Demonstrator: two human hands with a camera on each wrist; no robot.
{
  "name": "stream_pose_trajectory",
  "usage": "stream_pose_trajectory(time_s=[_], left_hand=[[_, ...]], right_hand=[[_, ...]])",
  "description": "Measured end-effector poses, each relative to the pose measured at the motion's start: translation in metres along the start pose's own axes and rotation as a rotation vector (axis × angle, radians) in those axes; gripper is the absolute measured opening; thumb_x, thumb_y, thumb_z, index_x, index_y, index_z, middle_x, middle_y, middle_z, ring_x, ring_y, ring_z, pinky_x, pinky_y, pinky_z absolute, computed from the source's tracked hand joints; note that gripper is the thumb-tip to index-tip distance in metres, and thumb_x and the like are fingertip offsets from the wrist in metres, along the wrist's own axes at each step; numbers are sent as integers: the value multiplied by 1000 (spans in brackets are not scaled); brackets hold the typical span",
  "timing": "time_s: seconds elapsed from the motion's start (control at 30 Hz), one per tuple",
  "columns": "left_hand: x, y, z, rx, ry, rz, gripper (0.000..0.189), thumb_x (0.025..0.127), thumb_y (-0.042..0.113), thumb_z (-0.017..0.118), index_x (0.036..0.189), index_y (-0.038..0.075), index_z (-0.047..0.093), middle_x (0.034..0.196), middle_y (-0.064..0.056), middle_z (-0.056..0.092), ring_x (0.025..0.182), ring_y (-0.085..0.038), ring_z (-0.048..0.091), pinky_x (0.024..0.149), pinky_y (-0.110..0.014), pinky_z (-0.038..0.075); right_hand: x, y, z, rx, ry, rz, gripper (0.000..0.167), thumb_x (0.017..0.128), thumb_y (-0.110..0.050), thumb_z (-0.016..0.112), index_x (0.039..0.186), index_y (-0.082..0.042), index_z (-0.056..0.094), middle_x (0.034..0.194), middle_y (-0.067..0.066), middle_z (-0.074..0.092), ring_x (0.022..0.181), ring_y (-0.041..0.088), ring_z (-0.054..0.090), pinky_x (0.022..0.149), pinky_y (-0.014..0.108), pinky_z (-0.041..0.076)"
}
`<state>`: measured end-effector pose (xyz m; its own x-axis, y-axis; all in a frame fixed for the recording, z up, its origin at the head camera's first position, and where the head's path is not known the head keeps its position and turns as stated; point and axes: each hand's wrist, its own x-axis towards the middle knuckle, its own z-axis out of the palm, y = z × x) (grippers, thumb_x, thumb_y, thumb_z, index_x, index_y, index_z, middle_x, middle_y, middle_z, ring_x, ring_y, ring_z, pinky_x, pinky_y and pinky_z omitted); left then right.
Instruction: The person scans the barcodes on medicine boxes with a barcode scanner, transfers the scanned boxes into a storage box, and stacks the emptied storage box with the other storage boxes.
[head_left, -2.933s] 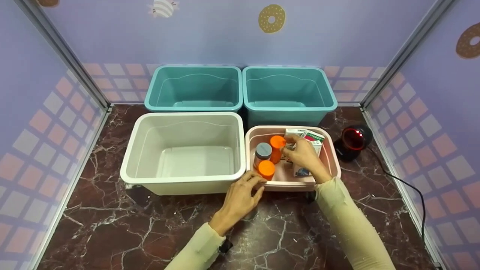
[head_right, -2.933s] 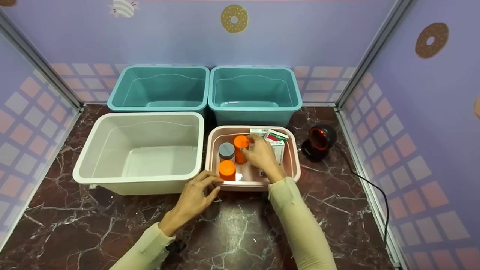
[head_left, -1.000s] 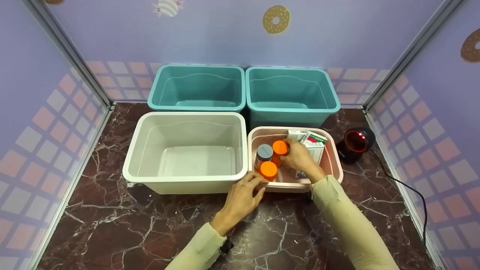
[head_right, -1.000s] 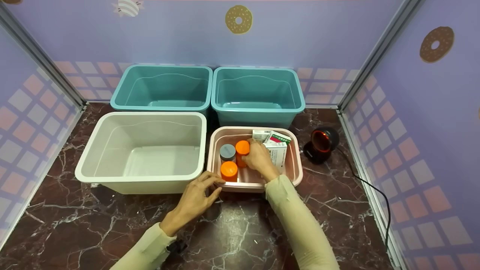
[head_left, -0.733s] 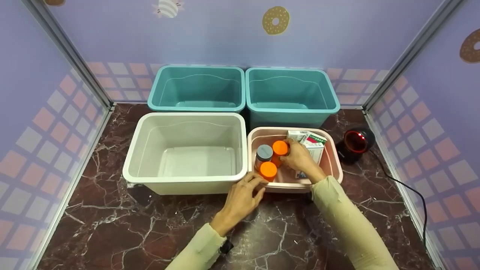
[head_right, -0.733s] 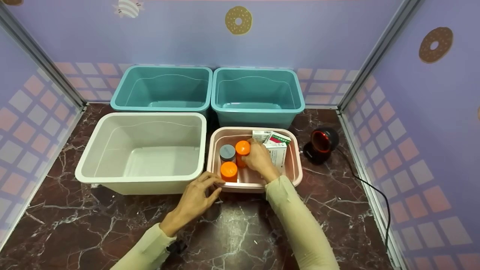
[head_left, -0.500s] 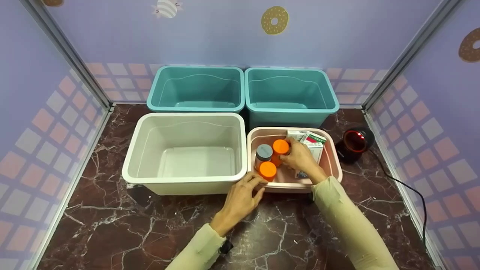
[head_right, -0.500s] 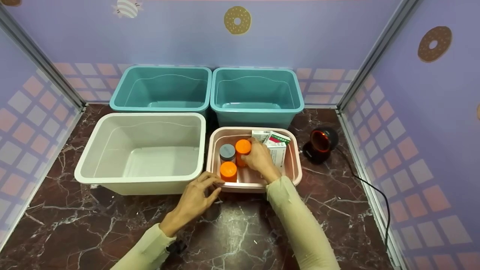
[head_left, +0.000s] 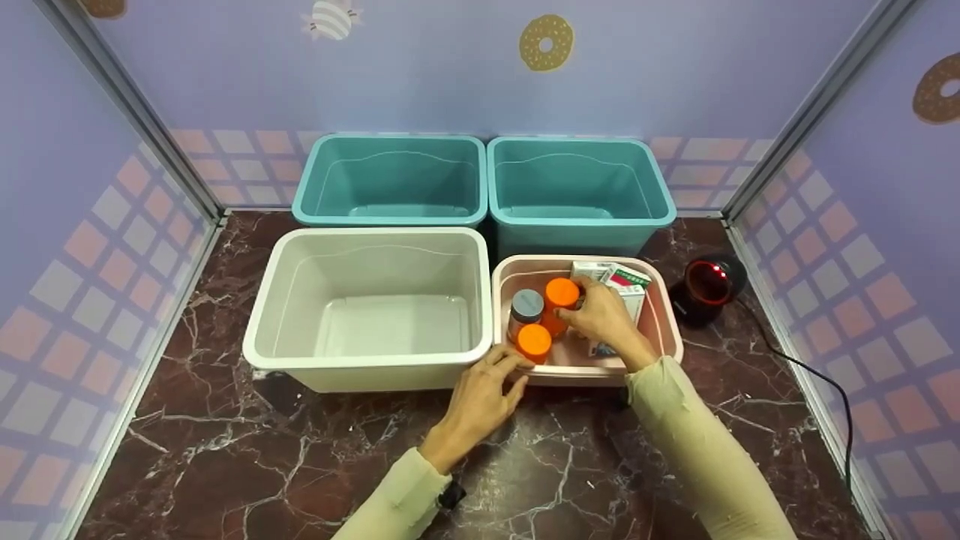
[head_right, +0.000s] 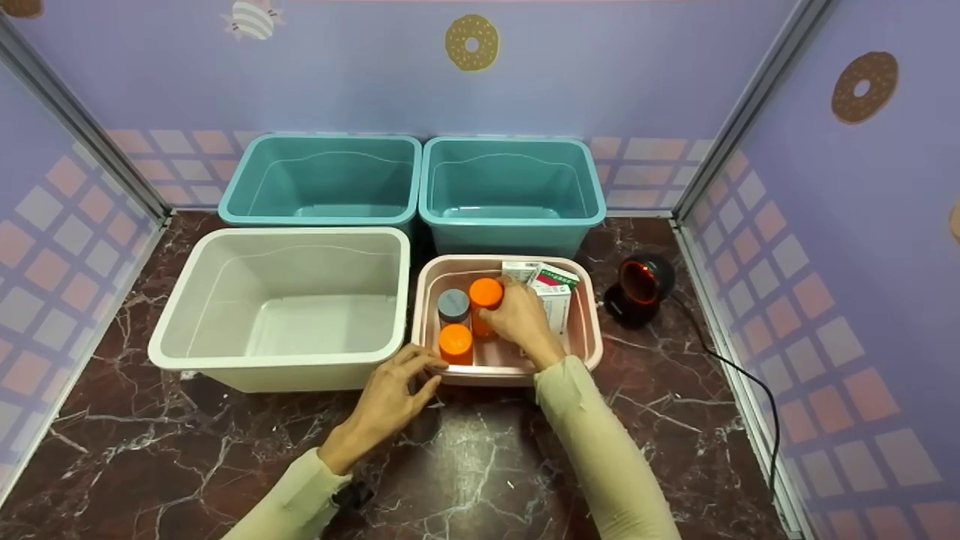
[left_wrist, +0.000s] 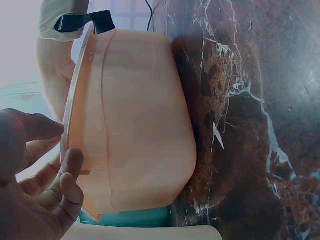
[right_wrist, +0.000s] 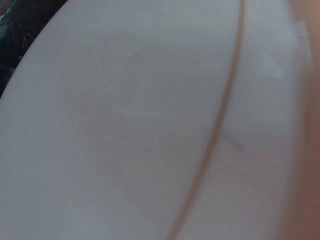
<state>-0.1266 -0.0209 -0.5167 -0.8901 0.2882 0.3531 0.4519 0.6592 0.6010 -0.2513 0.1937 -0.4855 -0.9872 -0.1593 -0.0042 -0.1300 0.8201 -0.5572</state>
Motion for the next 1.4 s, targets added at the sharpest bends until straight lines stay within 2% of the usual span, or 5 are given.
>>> stream_pose_trajectory(time_s=[0.27,0.5,0.77,1.0,1.4], left_hand=[[1,-1,0,-15,-12,-10,16,93,14,69,108,19,73,112,3,65,92,-17,68,75,-30,59],[2,-1,1,-8,-2,-12,15,93,15,68,107,19,73,112,4,65,90,-15,68,73,-30,59],[1,0,1,-18,8,-19,16,93,14,69,107,19,74,111,4,65,90,-17,68,74,-30,59],[1,0,1,-21,16,-29,15,94,13,68,107,20,74,110,5,65,92,-17,68,76,-31,60],[1,0,2,15,20,-37,15,94,16,68,106,23,74,110,8,65,89,-16,69,69,-31,59]], right_hand=[[-4,-1,-6,9,31,-6,67,79,-26,79,135,0,55,119,23,68,102,38,66,94,51,52],[-8,-3,-12,19,43,-11,67,80,-29,78,136,-1,55,119,21,69,101,37,65,92,51,52],[-11,-2,-18,45,72,-40,62,79,-28,79,132,-2,59,116,18,70,90,32,70,82,45,55],[-14,1,-24,101,68,-38,59,79,-27,80,130,-3,60,117,18,69,94,33,71,83,44,57],[-18,6,-38,170,67,-16,53,81,-22,80,125,0,60,117,19,69,97,36,70,85,43,58]])
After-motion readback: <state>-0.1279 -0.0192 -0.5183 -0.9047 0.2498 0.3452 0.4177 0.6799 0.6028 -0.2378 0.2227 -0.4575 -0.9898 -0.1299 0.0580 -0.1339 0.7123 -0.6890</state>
